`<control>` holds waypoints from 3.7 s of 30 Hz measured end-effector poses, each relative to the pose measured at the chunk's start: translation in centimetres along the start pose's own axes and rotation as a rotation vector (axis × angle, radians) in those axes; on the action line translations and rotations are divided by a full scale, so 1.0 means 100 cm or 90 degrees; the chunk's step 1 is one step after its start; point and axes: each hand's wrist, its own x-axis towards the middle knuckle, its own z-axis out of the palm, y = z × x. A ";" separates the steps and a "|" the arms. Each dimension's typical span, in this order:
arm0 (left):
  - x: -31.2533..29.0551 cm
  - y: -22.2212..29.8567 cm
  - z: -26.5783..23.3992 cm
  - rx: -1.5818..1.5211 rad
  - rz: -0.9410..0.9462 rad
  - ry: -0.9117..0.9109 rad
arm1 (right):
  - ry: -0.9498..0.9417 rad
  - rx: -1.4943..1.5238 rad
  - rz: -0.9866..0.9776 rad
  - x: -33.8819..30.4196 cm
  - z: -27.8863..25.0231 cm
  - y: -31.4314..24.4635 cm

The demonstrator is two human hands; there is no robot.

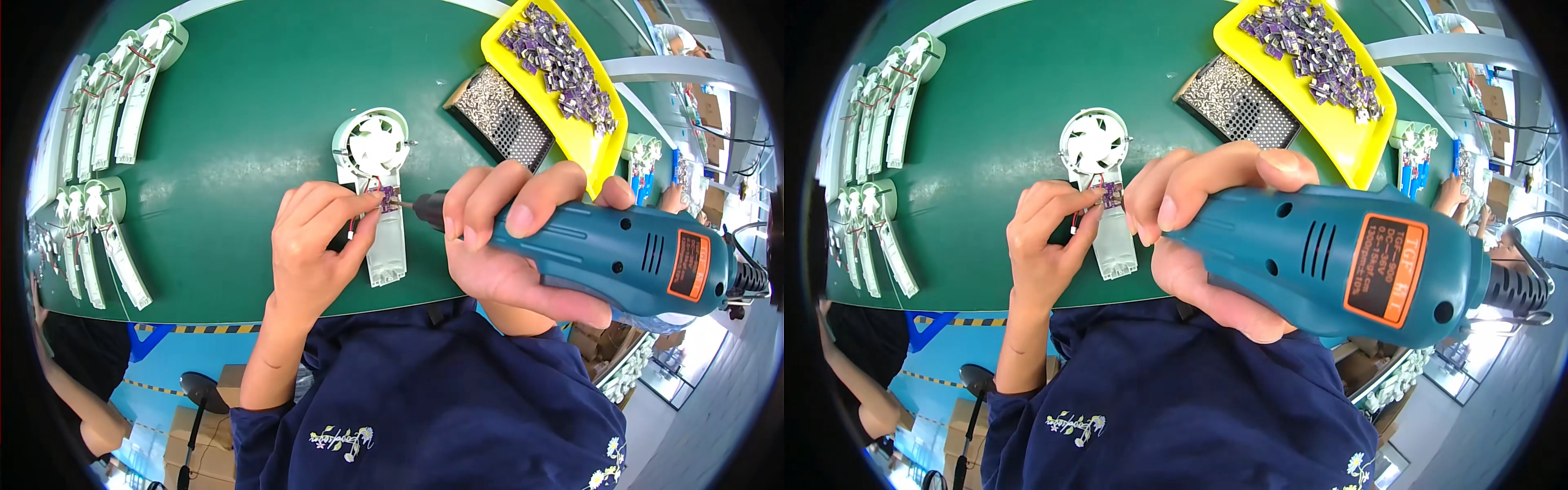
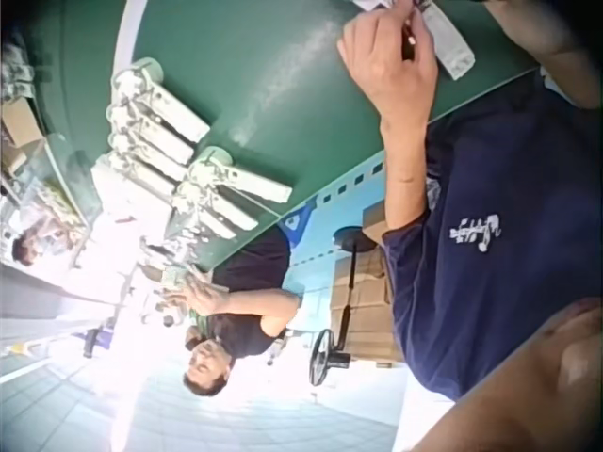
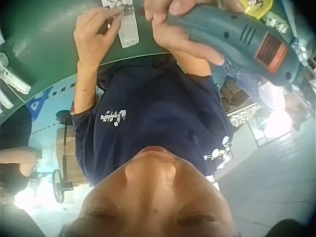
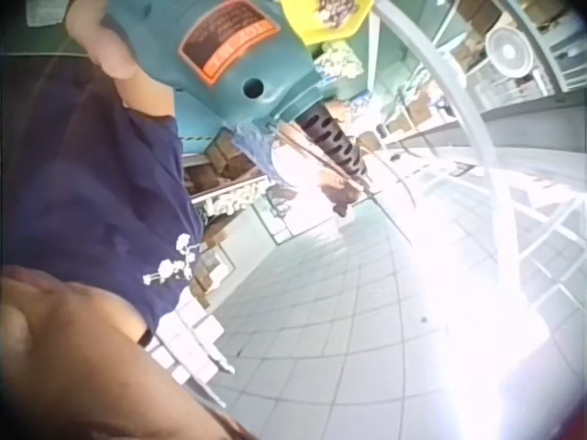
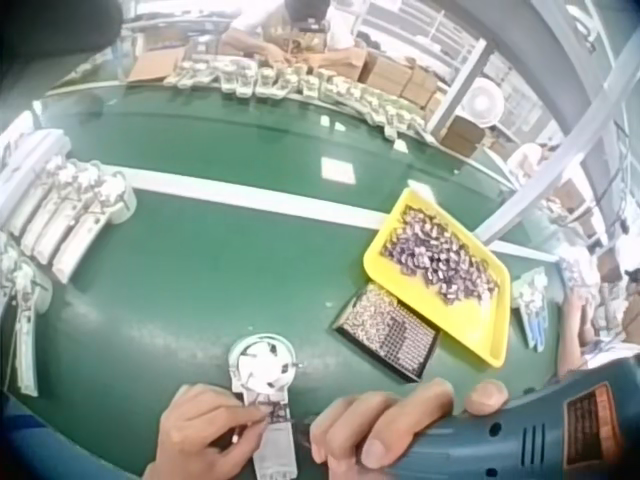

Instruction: The person assembles portable fans by placing circuit boards into the fan casings, driving screws to secure them with an electric screwdriver, and placing the assembled fan parts onto the table.

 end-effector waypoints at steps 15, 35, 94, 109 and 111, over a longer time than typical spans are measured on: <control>-0.004 -0.004 0.003 -0.013 0.004 0.020 | -0.125 -0.133 -0.060 0.001 0.024 0.007; -0.017 0.003 0.002 0.012 0.023 0.025 | 0.181 -0.104 -0.016 -0.025 0.027 0.031; 0.618 -0.124 0.126 0.581 -0.097 0.073 | 0.799 0.150 0.016 -0.010 -0.140 -0.092; 0.698 -0.144 0.163 0.622 -0.193 0.051 | 0.933 0.025 -0.018 -0.008 -0.156 -0.068; 0.699 -0.145 0.164 0.585 -0.205 0.045 | 0.924 0.015 0.005 -0.007 -0.156 -0.069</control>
